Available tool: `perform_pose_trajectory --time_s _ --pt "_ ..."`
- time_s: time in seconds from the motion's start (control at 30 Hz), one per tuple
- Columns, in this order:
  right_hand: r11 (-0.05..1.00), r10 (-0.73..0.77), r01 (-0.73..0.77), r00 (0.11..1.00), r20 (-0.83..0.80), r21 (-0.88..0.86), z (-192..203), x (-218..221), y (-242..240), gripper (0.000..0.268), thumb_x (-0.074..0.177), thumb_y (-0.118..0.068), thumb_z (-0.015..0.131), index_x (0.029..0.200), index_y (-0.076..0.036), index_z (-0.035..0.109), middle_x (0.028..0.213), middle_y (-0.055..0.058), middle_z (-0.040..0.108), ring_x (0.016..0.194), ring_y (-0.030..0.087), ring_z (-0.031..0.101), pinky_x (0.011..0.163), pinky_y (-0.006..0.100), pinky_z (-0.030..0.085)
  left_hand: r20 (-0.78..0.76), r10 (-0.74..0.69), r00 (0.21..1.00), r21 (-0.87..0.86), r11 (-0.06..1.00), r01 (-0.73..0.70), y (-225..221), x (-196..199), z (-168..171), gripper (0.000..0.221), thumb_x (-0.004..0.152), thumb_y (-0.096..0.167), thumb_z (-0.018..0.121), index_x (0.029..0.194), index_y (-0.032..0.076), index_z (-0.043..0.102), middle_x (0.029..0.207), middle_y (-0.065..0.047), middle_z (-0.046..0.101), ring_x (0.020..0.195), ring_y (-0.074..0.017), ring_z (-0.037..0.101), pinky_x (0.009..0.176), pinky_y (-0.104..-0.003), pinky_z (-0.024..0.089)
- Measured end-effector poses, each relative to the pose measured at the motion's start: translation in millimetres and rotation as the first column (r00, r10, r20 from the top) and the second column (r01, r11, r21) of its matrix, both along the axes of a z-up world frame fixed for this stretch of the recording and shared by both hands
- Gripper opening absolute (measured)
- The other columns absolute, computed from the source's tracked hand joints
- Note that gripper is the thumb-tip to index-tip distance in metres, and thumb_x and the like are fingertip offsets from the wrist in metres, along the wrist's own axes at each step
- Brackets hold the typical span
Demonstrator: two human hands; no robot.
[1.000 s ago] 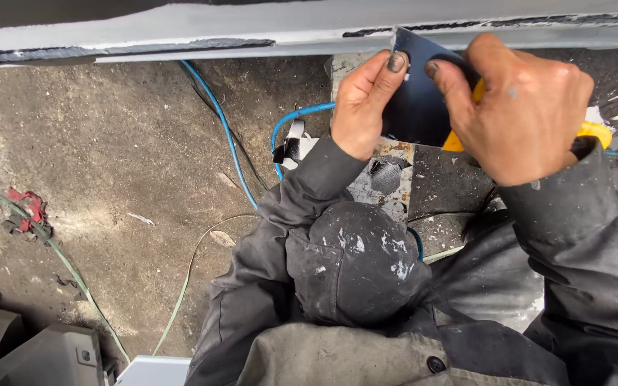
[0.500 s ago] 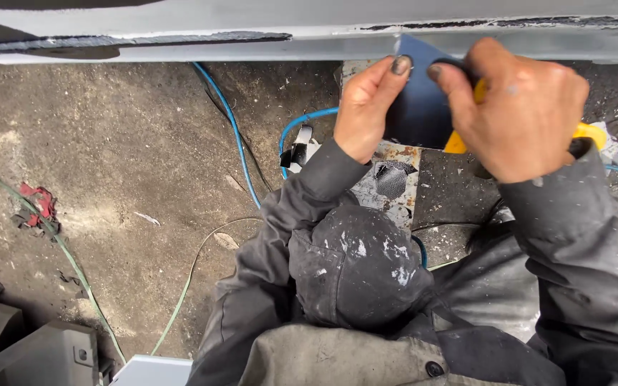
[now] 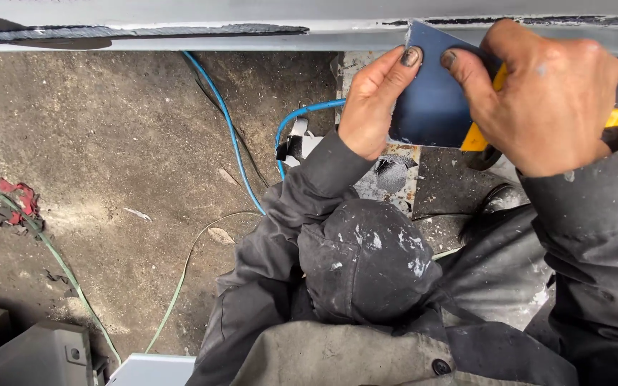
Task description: Scraping and peeling adhesive tape and residue from a large metal component on a factory floor.
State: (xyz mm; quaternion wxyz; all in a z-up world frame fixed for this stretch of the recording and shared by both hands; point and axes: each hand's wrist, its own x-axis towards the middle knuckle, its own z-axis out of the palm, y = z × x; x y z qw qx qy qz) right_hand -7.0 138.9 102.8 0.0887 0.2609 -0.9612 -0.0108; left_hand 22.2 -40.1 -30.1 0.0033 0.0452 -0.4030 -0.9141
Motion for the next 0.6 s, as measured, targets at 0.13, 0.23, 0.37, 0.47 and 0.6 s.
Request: perform_pose_trajectory --time_s 0.13,0.23,0.37,0.47,0.6 --pt "0.997 0.020 -0.015 0.998 -0.061 0.080 -1.6 -10.0 9.2 0.046 0.133 -0.055 0.092 0.107 -0.020 0.077 0.069 -0.005 0.059 0.054 0.018 0.056 0.058 0.030 0.047 0.009 0.028 1.000 -0.022 0.999 -0.028 5.4 0.5 23.9 0.039 0.109 0.026 0.062 0.131 -0.005 0.064 0.116 -0.009 0.072 0.101 -0.0118 0.065 0.096 -0.026 0.054" --pt "0.999 0.032 -0.029 0.996 -0.084 0.033 1.1 -8.3 -9.9 0.041 0.126 -0.050 0.096 0.104 -0.019 0.079 0.070 -0.001 0.061 0.053 0.022 0.055 0.057 0.034 0.048 -0.056 0.115 0.992 -0.124 0.985 -0.122 -1.0 -3.1 -6.9 0.028 0.106 0.022 0.065 0.126 0.002 0.069 0.117 -0.010 0.074 0.111 -0.0172 0.067 0.109 -0.035 0.052" --pt "0.997 0.071 -0.065 0.988 -0.136 0.050 4.7 -7.6 -29.1 0.042 0.122 -0.057 0.088 0.100 -0.024 0.077 0.065 -0.005 0.058 0.051 0.021 0.056 0.053 0.032 0.046 -0.023 0.171 0.985 -0.101 0.980 -0.173 -18.8 8.3 15.0 0.031 0.108 0.021 0.063 0.129 -0.003 0.066 0.116 -0.006 0.070 0.107 -0.0106 0.060 0.101 -0.027 0.046" --pt "0.998 0.011 -0.005 0.997 -0.079 0.067 5.2 1.5 -9.6 0.036 0.124 -0.051 0.090 0.105 -0.022 0.081 0.066 -0.002 0.061 0.050 0.019 0.056 0.053 0.032 0.046 -0.026 0.047 0.999 -0.136 0.989 -0.050 -6.8 1.8 12.2 0.035 0.105 0.026 0.064 0.126 -0.002 0.066 0.113 -0.012 0.072 0.103 -0.0169 0.067 0.102 -0.033 0.054" --pt "1.000 0.009 -0.008 1.000 -0.023 0.022 0.3 0.4 -8.6 0.042 0.132 -0.047 0.096 0.106 -0.017 0.080 0.069 -0.003 0.060 0.053 0.019 0.055 0.057 0.032 0.047 0.033 0.021 0.999 0.024 0.999 -0.022 -7.4 7.8 17.7 0.034 0.108 0.022 0.064 0.129 -0.005 0.066 0.110 -0.009 0.073 0.093 -0.0106 0.065 0.086 -0.025 0.056"
